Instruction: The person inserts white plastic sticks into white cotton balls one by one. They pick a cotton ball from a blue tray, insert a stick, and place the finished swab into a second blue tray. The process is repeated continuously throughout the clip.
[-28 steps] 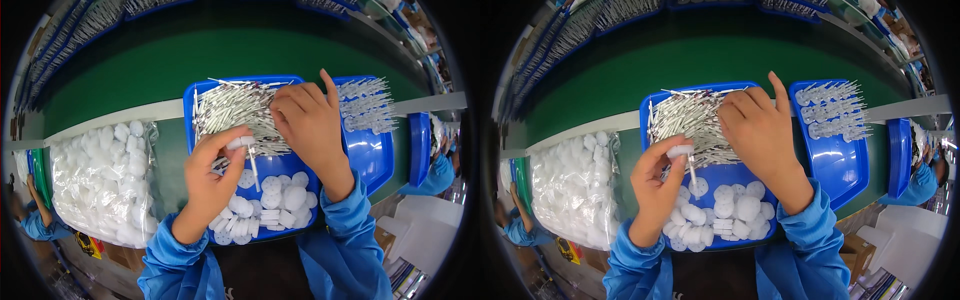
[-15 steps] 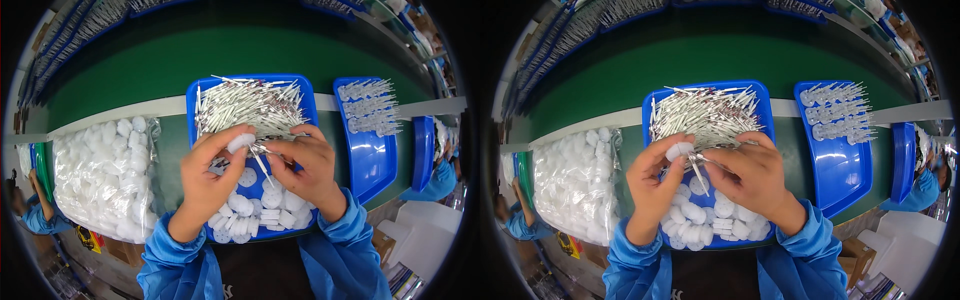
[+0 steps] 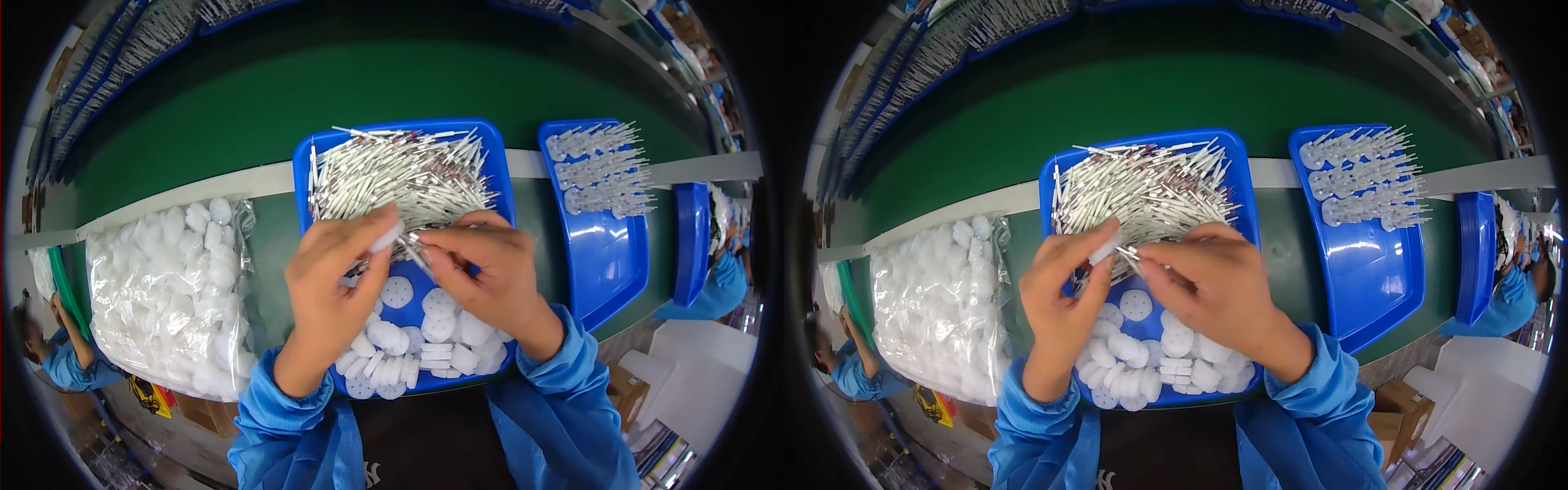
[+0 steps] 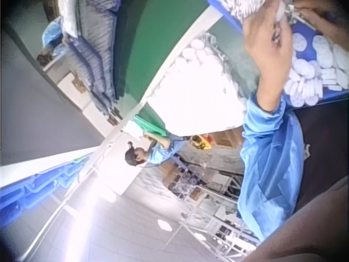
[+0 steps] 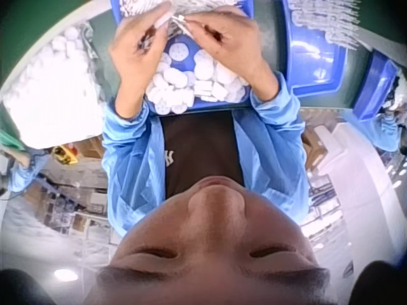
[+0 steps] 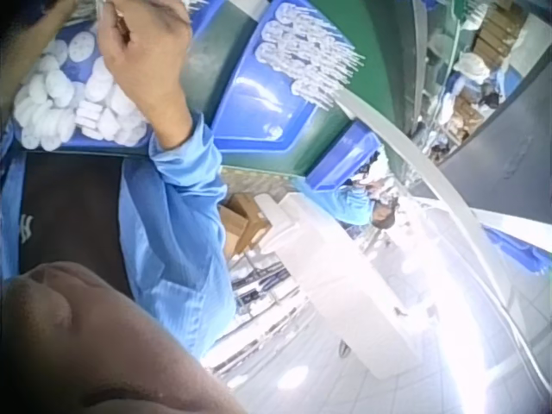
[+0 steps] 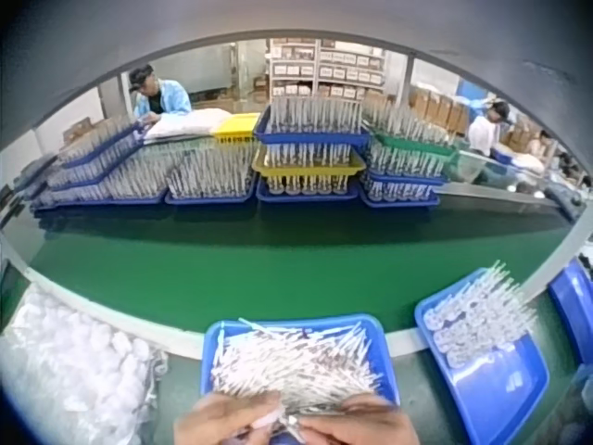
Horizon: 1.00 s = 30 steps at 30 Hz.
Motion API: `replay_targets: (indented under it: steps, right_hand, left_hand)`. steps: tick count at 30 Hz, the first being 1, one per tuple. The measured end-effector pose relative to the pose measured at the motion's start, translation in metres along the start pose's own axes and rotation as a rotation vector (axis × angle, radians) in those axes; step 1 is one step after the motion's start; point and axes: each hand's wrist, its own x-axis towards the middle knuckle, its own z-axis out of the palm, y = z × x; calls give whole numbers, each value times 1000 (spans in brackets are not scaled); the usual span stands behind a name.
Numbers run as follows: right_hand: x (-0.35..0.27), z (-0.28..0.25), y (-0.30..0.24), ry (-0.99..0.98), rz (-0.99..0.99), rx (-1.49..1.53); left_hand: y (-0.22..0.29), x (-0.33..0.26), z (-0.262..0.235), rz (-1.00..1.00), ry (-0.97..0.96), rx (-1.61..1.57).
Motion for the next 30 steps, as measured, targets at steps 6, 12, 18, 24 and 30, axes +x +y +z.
replay_targets:
  steps: [6,12,18,24,30]
  right_hand:
    - [5,0,2,-31,30,-19]
    - [1,4,0,38,-45,-231]
    - [5,5,-4,36,-75,-182]
    - [0,2,5,27,6,-60]
    - [9,-9,1,-27,153,369]
  left_hand:
    - [-3,2,2,134,-8,137]
    - [7,-5,5,148,-42,261]
    - [11,-13,6,31,-73,207]
    - [7,-4,5,-107,-85,-109]
    - [4,1,1,110,-57,2]
